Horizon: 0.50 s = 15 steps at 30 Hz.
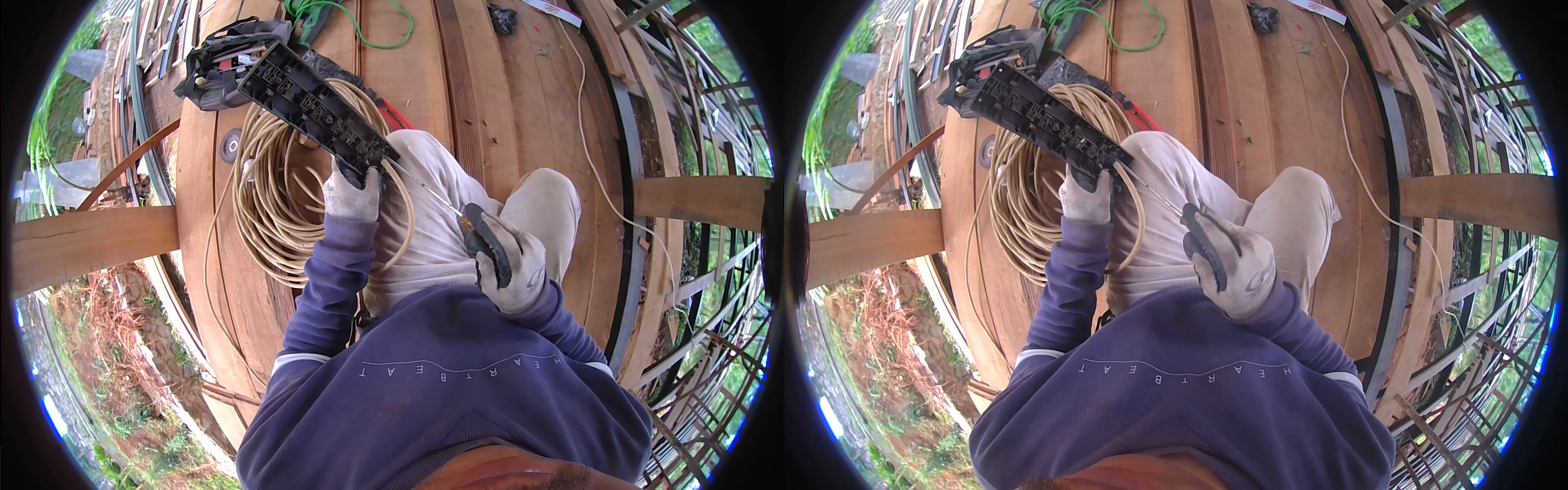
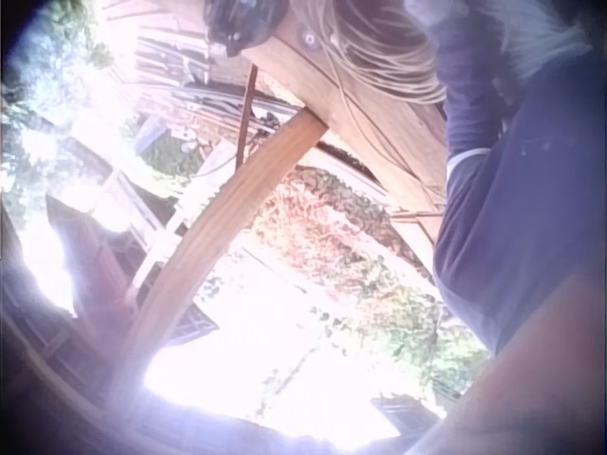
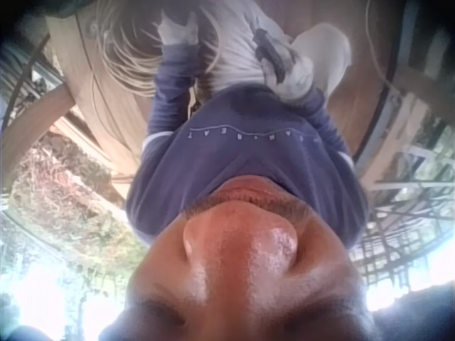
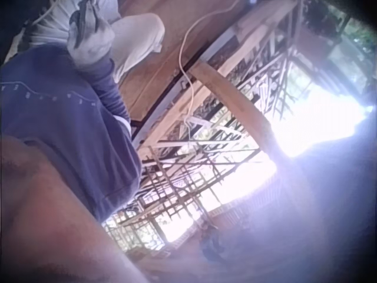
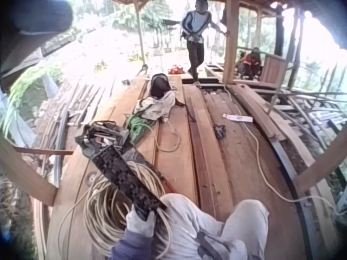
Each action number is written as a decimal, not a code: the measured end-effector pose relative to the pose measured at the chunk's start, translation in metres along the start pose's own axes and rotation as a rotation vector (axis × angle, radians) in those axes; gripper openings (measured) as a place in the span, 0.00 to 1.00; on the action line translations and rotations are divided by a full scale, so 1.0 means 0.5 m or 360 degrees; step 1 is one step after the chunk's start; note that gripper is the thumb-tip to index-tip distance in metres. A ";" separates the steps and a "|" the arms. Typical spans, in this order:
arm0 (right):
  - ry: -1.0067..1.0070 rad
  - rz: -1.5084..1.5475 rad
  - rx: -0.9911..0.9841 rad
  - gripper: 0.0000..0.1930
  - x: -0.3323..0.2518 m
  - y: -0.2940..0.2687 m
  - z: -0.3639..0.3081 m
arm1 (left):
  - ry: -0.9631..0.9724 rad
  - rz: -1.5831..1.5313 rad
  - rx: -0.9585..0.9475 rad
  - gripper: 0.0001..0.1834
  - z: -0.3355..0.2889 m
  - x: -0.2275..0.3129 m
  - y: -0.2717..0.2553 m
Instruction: The person sits on a wooden floor and uses a red-handled tool to strip the insulation from a wire. They then insert the stripped wire into a black electrical component and use a screwdriver to tighten a terminal screw, securing the wire in place.
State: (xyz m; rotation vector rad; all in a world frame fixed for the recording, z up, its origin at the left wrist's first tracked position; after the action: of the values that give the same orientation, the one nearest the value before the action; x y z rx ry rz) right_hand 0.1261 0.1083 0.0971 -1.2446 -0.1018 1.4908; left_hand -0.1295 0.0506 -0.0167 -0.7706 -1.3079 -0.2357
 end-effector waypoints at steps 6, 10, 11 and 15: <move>0.0071 -0.0156 0.0147 0.28 0.013 -0.009 0.004 | 0.0128 0.0026 -0.0005 0.19 0.003 0.002 0.005; 0.0033 -0.0256 0.0054 0.28 0.007 -0.008 0.010 | 0.0062 0.0033 -0.0010 0.19 0.002 0.000 0.004; 0.0088 -0.0251 -0.0007 0.28 0.012 -0.004 0.004 | 0.0063 0.0021 -0.0009 0.19 0.002 0.002 0.004; 0.0318 -0.0206 -0.0208 0.28 0.032 0.005 0.000 | 0.0118 0.0105 0.0018 0.20 0.003 -0.005 0.004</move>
State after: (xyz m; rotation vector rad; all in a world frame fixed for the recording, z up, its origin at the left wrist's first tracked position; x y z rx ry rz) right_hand 0.1278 0.1196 0.0856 -1.4580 -0.1457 1.2581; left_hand -0.1306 0.0523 -0.0197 -0.7870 -1.2108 -0.2023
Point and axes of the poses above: each hand's wrist, its own z-axis towards the middle knuckle, its own y-axis out of the palm, x = y × z, the point moved 9 cm from there along z, towards the middle knuckle, and after that the axes turned 1 degree about -z, right-handed, at the moved point
